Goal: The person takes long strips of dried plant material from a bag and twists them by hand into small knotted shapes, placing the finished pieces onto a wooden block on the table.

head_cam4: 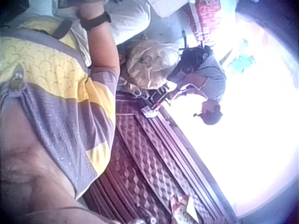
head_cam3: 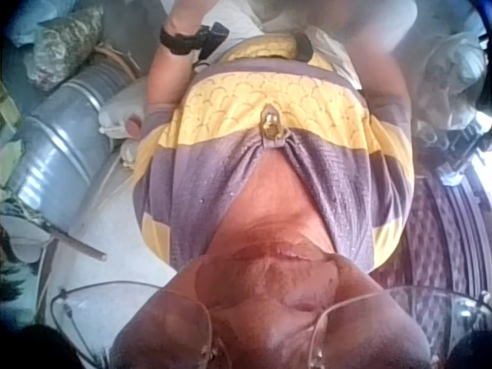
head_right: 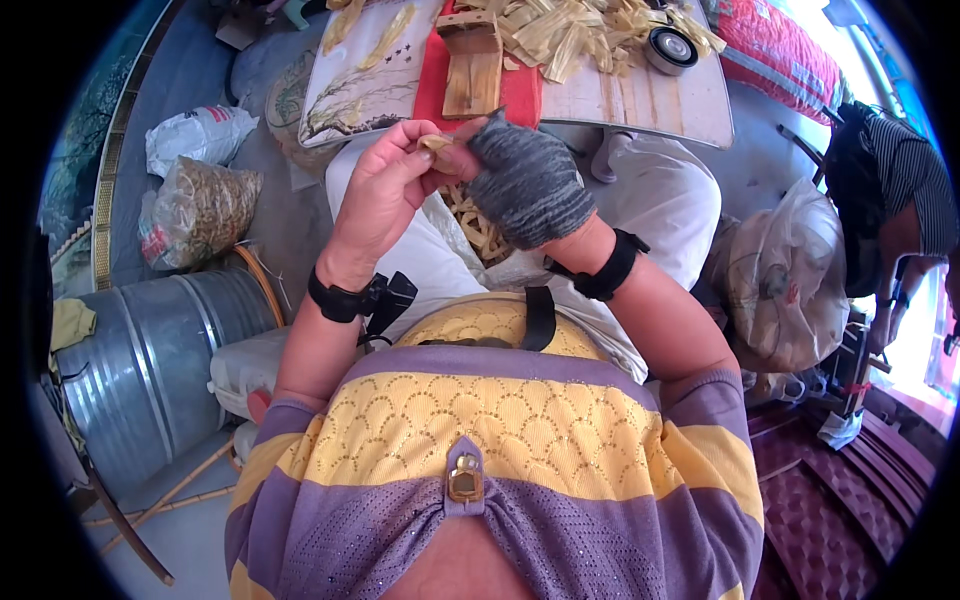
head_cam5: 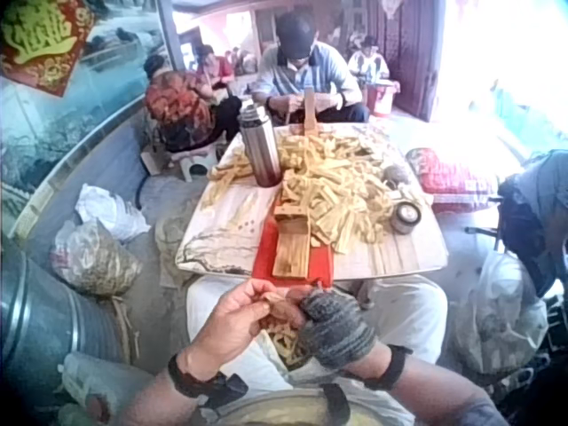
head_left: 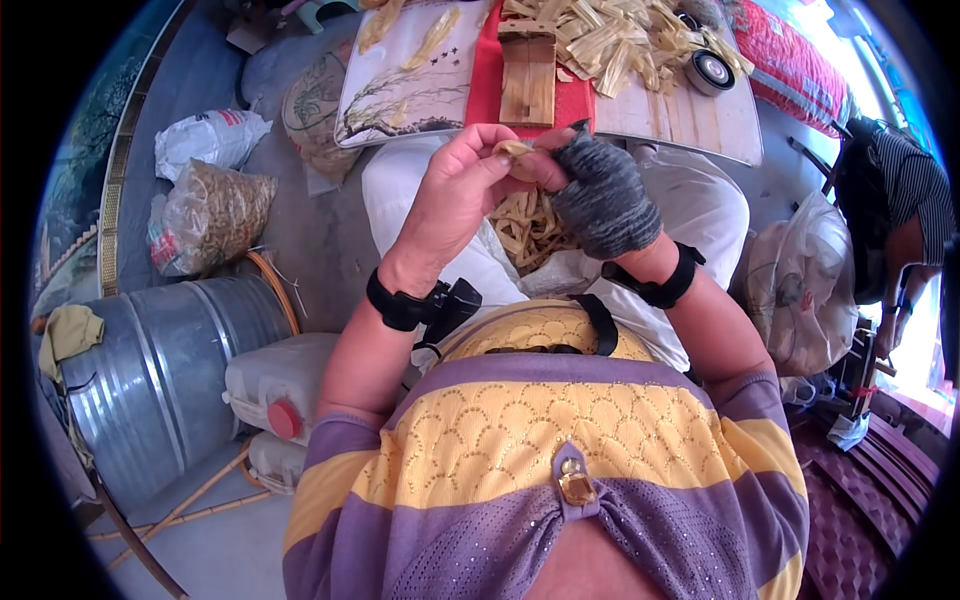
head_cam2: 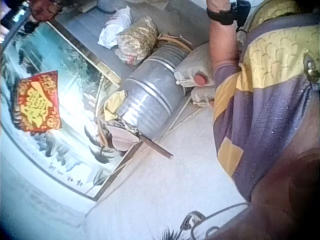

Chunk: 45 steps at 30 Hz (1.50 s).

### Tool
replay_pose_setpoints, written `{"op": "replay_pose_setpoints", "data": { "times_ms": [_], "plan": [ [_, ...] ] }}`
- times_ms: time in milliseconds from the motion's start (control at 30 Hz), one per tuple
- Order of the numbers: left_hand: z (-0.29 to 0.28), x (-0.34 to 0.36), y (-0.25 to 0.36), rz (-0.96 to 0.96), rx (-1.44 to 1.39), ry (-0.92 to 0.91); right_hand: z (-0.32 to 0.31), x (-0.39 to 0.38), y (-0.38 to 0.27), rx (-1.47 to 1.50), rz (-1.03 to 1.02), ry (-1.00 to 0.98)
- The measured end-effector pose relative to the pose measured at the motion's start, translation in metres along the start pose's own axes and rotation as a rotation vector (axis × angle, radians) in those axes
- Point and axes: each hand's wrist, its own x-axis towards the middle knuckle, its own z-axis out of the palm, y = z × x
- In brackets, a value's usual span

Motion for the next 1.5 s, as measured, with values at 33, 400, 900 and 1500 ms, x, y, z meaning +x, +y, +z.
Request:
{"op": "replay_pose_setpoints", "data": {
  "times_ms": [33, 400, 900, 1500],
  "plan": [
    [0.000, 0.001, 0.001, 0.000, 0.000, -0.001, -0.001, 0.001, 0.000, 0.217, 0.104, 0.013],
    [0.009, -0.002, -0.012, 0.160, 0.381, 0.267, 0.001, 0.008, 0.002, 0.429, 0.299, -0.059],
    [0.013, -0.008, 0.019, -0.039, -0.168, 0.155, -0.011, 0.016, 0.022, 0.946, 0.589, 0.087],
    [-0.030, -0.005, -0.003, 0.654, 1.730, -0.084, 0.020, 0.001, 0.023, 0.292, 0.401, -0.355]
  ]
}}
